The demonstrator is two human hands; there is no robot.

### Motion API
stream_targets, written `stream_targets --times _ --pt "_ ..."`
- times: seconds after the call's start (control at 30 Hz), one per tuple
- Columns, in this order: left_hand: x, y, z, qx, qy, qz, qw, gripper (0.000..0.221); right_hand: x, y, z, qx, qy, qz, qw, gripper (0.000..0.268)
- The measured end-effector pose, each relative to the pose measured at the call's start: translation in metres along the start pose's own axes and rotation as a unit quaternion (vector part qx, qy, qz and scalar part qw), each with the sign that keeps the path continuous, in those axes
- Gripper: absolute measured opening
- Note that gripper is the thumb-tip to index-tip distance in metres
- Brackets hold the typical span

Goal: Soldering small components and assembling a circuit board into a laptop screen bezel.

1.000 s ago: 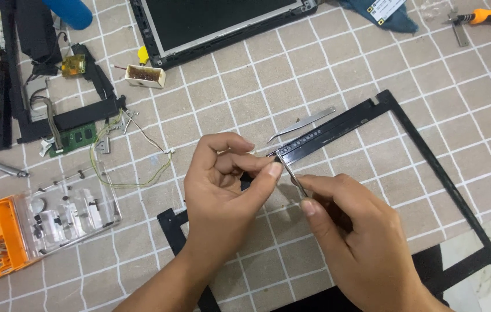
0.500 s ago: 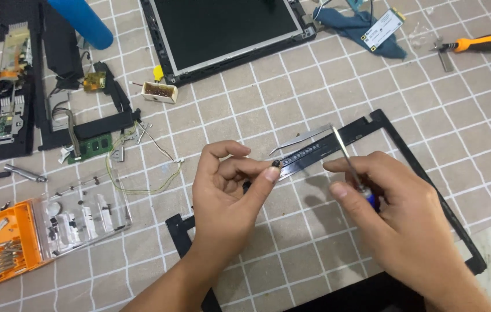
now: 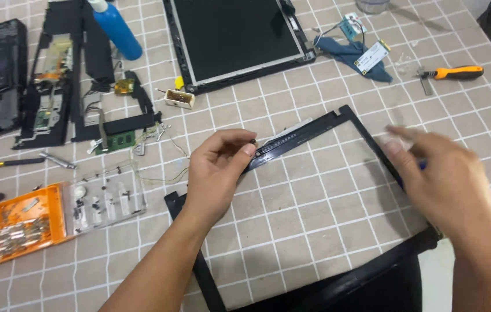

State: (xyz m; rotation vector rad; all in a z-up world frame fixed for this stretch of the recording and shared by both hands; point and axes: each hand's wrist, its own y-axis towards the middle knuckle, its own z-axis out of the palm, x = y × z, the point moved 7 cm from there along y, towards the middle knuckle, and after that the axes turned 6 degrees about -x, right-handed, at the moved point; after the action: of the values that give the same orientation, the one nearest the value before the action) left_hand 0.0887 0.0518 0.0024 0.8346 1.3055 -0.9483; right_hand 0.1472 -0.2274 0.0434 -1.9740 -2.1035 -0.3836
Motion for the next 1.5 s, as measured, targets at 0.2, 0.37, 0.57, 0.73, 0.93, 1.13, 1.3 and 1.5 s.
stream_targets --times 0.2,0.37,0.57,0.73,0.93,1.13,1.3,1.5 --pt "-0.001 0.0 0.003 -0.008 0.056 -0.029 0.998 0.01 -0.042 0.041 0.006 -0.027 -0.052 -0.011 0.998 0.054" --pt "-0.005 0.003 0.009 0.057 0.114 -0.032 0.991 0.007 -0.039 0.048 0.013 -0.043 -0.084 -0.075 0.993 0.048" --pt "-0.005 0.016 0.006 0.116 0.129 -0.023 0.985 0.006 0.059 -0.037 0.02 -0.043 0.024 -0.42 0.906 0.035" --pt "0.005 0.018 0.004 0.147 0.102 0.031 0.983 0.01 0.113 -0.121 0.05 0.126 0.053 -0.642 0.755 0.05" --pt "0.011 0.023 0.001 0.179 0.004 0.052 0.982 0.011 0.101 -0.076 0.066 0.038 -0.066 -0.67 0.738 0.058" --pt "0.004 0.025 -0.001 0.167 -0.037 0.052 0.984 0.006 0.13 -0.098 0.059 0.109 0.072 -0.623 0.771 0.056" --pt "-0.002 0.025 -0.003 0.156 -0.05 0.081 0.983 0.017 0.125 -0.089 0.078 0.101 0.024 -0.655 0.748 0.046" --pt "-0.002 0.025 -0.002 0.149 0.011 0.068 0.986 0.012 0.1 -0.035 0.056 0.011 -0.044 -0.523 0.851 0.066"
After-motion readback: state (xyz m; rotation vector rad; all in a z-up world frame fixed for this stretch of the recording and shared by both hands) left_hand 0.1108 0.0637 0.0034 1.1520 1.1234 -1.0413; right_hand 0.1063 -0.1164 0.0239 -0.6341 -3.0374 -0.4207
